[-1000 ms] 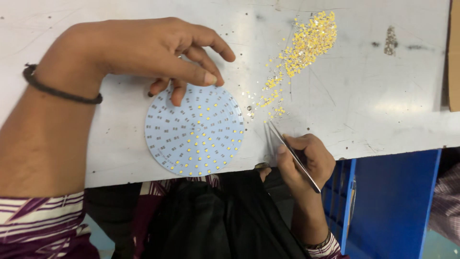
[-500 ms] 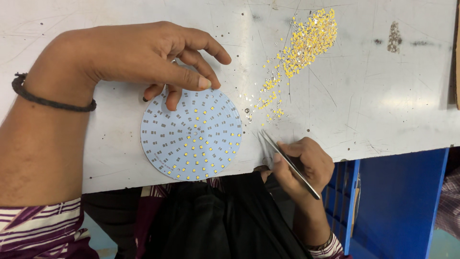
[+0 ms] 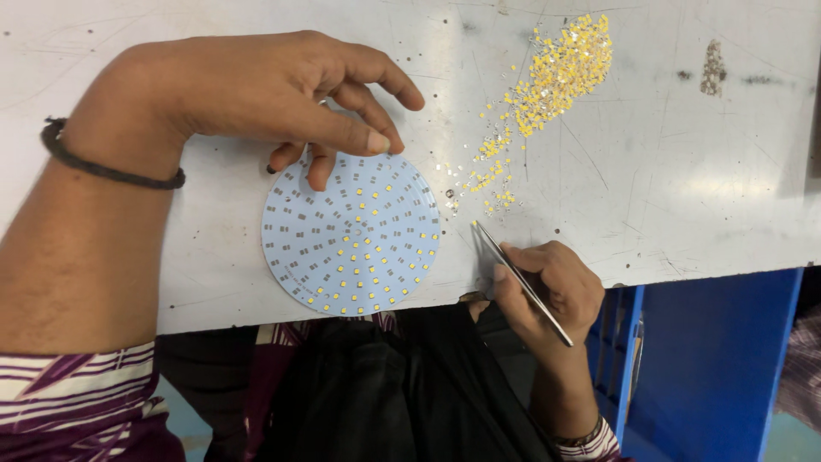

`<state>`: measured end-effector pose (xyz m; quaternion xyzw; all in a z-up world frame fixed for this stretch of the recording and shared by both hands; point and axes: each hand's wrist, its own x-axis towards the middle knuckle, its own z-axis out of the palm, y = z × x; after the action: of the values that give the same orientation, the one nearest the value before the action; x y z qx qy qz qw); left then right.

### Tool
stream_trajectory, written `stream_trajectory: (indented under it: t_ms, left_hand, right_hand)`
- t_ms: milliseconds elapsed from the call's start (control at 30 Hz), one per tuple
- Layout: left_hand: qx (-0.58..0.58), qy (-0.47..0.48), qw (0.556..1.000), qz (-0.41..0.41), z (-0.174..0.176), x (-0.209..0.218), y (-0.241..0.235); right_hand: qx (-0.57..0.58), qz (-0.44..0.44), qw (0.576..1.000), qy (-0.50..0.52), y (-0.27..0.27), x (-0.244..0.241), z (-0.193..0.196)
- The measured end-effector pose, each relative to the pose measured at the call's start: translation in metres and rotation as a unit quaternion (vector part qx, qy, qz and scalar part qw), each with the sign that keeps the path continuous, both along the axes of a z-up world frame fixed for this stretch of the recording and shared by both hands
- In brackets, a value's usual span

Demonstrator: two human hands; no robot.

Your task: The person uses tweezers to pick up small yellow LED components from a pile on a white table and places them into empty slots on a circular LED board. The person continues this process throughout the clip, filling the board's designated positions one by one.

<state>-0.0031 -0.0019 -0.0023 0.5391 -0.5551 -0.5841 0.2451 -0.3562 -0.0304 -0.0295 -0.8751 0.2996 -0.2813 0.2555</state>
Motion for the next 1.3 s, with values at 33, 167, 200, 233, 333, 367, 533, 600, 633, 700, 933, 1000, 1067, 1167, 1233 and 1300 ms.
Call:
stream_trajectory:
  t_ms: [33, 167, 200, 233, 333, 367, 533, 600, 633, 700, 933, 1000, 1067, 1167, 1233, 1300]
  left_hand:
    - [-0.006, 0.002, 1.0, -0.002, 0.0, 0.0, 0.0]
    - [-0.031, 0.04, 0.999, -0.019, 0.001, 0.003, 0.003]
    - [-0.024, 0.035, 0.999, -0.01, 0.001, 0.003, 0.004]
    - [-0.018, 0.031, 0.999, -0.003, 0.001, 0.003, 0.005]
    - [-0.012, -0.001, 1.0, 0.017, 0.001, 0.0, 0.007]
    - [-0.013, -0.015, 1.0, 0.023, 0.002, -0.001, 0.008]
    - [-0.018, 0.012, 0.999, 0.024, 0.003, 0.0, 0.009]
    - [-0.019, 0.007, 0.999, 0.027, 0.002, 0.0, 0.01]
    - [-0.021, 0.005, 0.999, 0.027, 0.001, 0.0, 0.01]
    - [-0.017, -0.002, 0.999, 0.03, 0.0, 0.0, 0.01]
    - [-0.012, 0.037, 0.999, -0.005, 0.003, 0.002, 0.003]
    - [-0.013, 0.042, 0.999, -0.014, 0.002, 0.003, 0.001]
    - [-0.011, 0.042, 0.999, -0.019, -0.001, 0.004, -0.001]
    - [0.005, 0.014, 1.0, -0.006, -0.003, 0.003, -0.001]
    - [0.018, 0.016, 1.0, -0.004, -0.001, 0.002, -0.002]
    - [0.025, 0.022, 0.999, -0.001, 0.001, 0.001, -0.002]
  right_hand:
    - [0.001, 0.002, 1.0, -0.001, -0.001, 0.0, 0.0]
    - [0.067, 0.032, 0.997, 0.012, -0.005, 0.005, 0.01]
    - [0.099, 0.045, 0.994, 0.022, -0.006, 0.008, 0.012]
    - [0.121, 0.09, 0.988, 0.023, -0.009, 0.012, 0.014]
    - [0.191, 0.185, 0.963, 0.036, -0.023, 0.026, 0.017]
    - [0.218, 0.193, 0.955, 0.047, -0.025, 0.031, 0.017]
    - [0.167, 0.232, 0.957, 0.054, -0.02, 0.046, 0.016]
    - [0.138, 0.229, 0.962, 0.059, -0.018, 0.047, 0.016]
    - [0.134, 0.23, 0.962, 0.063, -0.017, 0.048, 0.016]
    - [0.124, 0.229, 0.963, 0.072, -0.017, 0.048, 0.015]
    - [0.132, 0.189, 0.973, 0.03, -0.024, 0.026, 0.009]
    - [0.132, 0.107, 0.985, 0.016, -0.027, 0.013, 0.009]
    - [0.157, -0.052, 0.986, -0.004, -0.028, 0.003, 0.005]
    - [0.146, -0.158, 0.976, -0.021, -0.031, -0.007, 0.0]
    - [0.116, -0.158, 0.98, -0.017, -0.031, -0.007, -0.002]
    - [0.075, -0.13, 0.989, -0.001, -0.029, -0.007, -0.001]
